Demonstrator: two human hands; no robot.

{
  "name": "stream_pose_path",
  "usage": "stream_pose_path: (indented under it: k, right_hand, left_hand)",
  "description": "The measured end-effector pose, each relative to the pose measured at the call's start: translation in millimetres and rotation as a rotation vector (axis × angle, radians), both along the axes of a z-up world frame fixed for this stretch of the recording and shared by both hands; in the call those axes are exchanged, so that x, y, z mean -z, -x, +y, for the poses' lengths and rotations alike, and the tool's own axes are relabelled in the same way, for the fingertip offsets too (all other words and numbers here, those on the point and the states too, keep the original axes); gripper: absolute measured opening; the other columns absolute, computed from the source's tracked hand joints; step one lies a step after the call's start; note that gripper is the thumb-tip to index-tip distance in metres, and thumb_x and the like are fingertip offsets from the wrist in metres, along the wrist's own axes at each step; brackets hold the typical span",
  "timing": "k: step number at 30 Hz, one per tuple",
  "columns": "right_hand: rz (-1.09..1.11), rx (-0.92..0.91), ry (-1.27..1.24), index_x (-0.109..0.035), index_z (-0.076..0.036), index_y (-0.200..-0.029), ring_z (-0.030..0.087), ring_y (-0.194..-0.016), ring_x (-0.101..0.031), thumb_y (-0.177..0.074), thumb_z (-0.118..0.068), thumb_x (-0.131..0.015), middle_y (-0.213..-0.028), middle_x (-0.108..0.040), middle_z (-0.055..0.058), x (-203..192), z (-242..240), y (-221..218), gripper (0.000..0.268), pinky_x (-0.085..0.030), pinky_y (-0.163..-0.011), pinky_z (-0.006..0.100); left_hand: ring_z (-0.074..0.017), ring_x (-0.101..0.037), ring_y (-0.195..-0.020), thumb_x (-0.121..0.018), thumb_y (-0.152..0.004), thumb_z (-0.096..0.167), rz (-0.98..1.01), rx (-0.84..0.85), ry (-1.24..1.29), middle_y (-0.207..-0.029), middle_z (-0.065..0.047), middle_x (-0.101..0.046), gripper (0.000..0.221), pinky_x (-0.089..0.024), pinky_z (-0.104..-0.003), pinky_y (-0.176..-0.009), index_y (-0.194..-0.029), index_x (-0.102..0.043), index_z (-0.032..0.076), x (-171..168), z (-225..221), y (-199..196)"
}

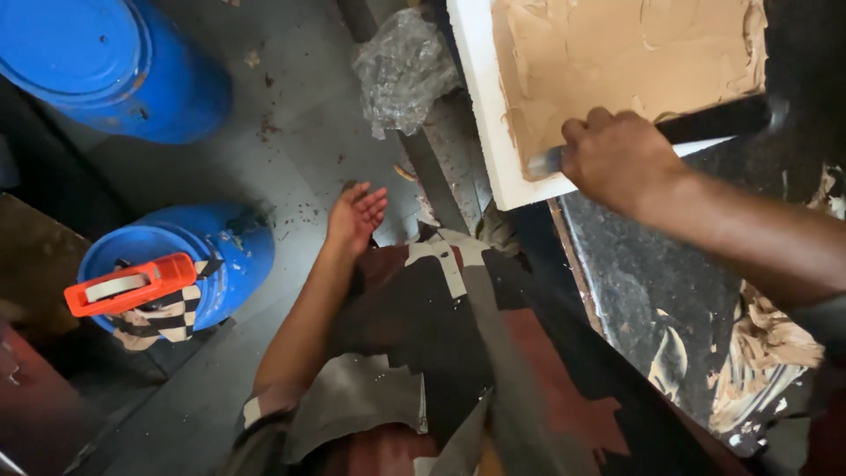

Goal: The person uses a spatula to spread brown paste onto a rectangular white board, repeatedly scooping more paste from the table to smooth over the surface. They rotate the board to coat the edges and scrape excess paste off the work surface throughout the process.

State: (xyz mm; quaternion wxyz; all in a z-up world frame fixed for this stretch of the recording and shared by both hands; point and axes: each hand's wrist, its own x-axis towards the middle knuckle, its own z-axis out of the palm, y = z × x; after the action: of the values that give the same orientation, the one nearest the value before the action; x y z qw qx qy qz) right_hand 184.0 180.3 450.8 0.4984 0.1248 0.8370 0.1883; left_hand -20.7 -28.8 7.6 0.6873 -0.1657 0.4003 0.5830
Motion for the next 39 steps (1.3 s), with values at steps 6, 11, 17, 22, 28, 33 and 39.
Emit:
stream_pose_path:
  k: [6, 11, 17, 22, 28, 33, 39]
  right_hand:
    - [0.134, -0.069, -0.14, -0.077, -0.015, -0.107, 0.019, -0.108, -0.064, -0.093, -0.018, -0.062, -0.115, -0.065, 0.002, 14, 45, 23, 0.022, -0.055, -0.08, 0.03]
    - [0.206, -0.096, -0.219, -0.079, -0.016, -0.109, 0.02, -0.111, -0.064, -0.093, -0.018, -0.061, -0.118, -0.066, 0.003, 28, 88, 53, 0.024, -0.054, -0.082, 0.03]
    - [0.288, -0.073, -0.22, -0.08, -0.017, -0.107, 0.024, -0.117, -0.066, -0.092, -0.016, -0.062, -0.126, -0.067, 0.004, 33, 128, 82, 0.023, -0.057, -0.08, 0.034]
    - [0.089, 0.085, -0.089, -0.08, -0.013, -0.107, 0.029, -0.105, -0.071, -0.093, -0.018, -0.062, -0.119, -0.069, 0.011, 29, 114, 82, 0.023, -0.062, -0.073, 0.037]
    - [0.215, 0.036, -0.165, -0.082, -0.013, -0.1, 0.026, -0.108, -0.07, -0.096, -0.018, -0.062, -0.12, -0.07, 0.008, 16, 127, 88, 0.02, -0.062, -0.077, 0.037]
    - [0.317, 0.099, -0.178, -0.082, -0.011, -0.103, 0.03, -0.108, -0.07, -0.088, -0.018, -0.067, -0.118, -0.072, 0.011, 40, 156, 94, 0.022, -0.062, -0.075, 0.04]
    - [0.145, 0.163, -0.102, -0.075, -0.011, -0.118, 0.032, -0.102, -0.071, -0.093, -0.014, -0.062, -0.122, -0.069, 0.014, 35, 113, 68, 0.029, -0.063, -0.074, 0.041]
  left_hand:
    - [-0.0214, -0.068, -0.098, -0.057, -0.098, 0.038, 0.015, 0.051, 0.033, -0.122, -0.014, -0.072, 0.036, -0.053, -0.033, -0.083, -0.125, -0.055, 0.015, 0, 5, 0]
    - [-0.0217, -0.067, -0.098, -0.058, -0.098, 0.037, 0.003, 0.057, 0.047, -0.121, -0.014, -0.071, 0.036, -0.052, -0.034, -0.083, -0.126, -0.055, 0.015, 6, 16, 12]
    - [-0.0221, -0.066, -0.098, -0.058, -0.098, 0.037, -0.024, 0.054, 0.078, -0.122, -0.014, -0.071, 0.036, -0.052, -0.034, -0.083, -0.126, -0.055, 0.014, 13, 26, 31]
    - [-0.0218, -0.066, -0.097, -0.059, -0.097, 0.036, -0.033, 0.054, 0.089, -0.121, -0.014, -0.071, 0.036, -0.052, -0.034, -0.083, -0.125, -0.056, 0.014, 19, 32, 45]
    - [-0.0221, -0.067, -0.096, -0.057, -0.097, 0.037, -0.019, 0.078, 0.099, -0.118, -0.014, -0.072, 0.035, -0.052, -0.034, -0.081, -0.124, -0.057, 0.014, 21, 36, 59]
    - [-0.0219, -0.068, -0.096, -0.057, -0.099, 0.035, -0.004, 0.089, 0.076, -0.118, -0.014, -0.072, 0.032, -0.053, -0.034, -0.082, -0.121, -0.057, 0.013, 18, 41, 65]
    - [-0.0214, -0.069, -0.096, -0.056, -0.098, 0.035, 0.001, 0.071, 0.058, -0.118, -0.014, -0.074, 0.029, -0.053, -0.033, -0.082, -0.119, -0.056, 0.015, 14, 39, 63]
